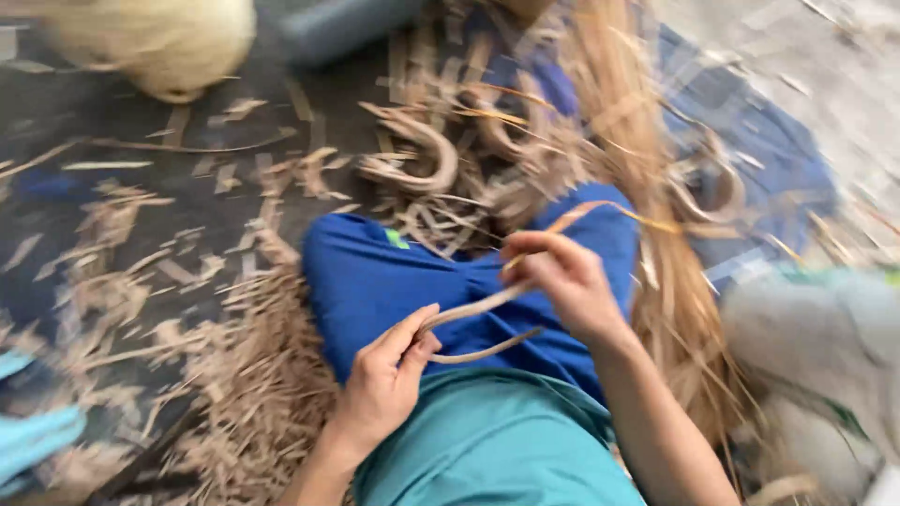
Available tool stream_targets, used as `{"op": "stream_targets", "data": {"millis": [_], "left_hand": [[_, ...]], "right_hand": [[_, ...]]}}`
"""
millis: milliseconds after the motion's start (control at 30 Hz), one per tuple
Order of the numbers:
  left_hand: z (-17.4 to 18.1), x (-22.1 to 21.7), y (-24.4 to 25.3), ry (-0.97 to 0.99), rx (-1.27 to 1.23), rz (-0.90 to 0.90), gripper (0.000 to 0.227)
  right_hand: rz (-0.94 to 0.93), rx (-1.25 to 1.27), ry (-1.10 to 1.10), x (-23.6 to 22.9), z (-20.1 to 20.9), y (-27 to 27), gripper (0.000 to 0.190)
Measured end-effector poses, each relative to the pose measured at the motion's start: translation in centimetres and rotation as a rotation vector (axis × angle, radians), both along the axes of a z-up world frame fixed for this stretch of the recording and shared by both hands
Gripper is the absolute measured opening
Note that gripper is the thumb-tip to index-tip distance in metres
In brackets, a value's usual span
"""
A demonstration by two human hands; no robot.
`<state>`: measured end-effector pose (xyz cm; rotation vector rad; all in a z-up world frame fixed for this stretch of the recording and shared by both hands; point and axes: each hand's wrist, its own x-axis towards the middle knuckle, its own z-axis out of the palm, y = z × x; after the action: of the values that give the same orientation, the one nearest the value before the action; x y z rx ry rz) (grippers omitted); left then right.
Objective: Weaving and shaping bamboo strips into curved components, likely handles for baskets.
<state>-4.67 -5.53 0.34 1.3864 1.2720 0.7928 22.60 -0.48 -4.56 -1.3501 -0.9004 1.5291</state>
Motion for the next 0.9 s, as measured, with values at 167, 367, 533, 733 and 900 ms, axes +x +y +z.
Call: {"op": "stream_targets", "data": {"millis": [167, 367, 533, 733, 900], "left_hand": [[0.9, 2.3, 0.7, 0.194, 0.341, -0.26, 0.038], [-0.5, 3.8, 0.2, 0.09, 0.152, -0.443, 0.016], [-3.5, 3.6, -0.1, 0.239, 0.251, -0.211, 0.01], [-1.1, 5.4, 0.7, 0.001, 0.285, -0.324, 0.014], [-2.4, 6.6, 0.2, -0.017, 0.431, -0.39, 0.016]], "right_hand": [[0.175, -0.017, -0.246, -1.0, 0.7, -4.2, 0.014], [0.139, 0.162, -0.341, 1.1, 4.6, -5.3, 0.021], [-0.051, 0.359, -0.903, 7.9, 4.9, -6.0, 0.029], [0.087, 0.271, -1.522, 15.1, 5.5, -7.1, 0.017], [0.147, 0.291, -1.276, 13.6, 6.7, -7.0, 0.02]]}}
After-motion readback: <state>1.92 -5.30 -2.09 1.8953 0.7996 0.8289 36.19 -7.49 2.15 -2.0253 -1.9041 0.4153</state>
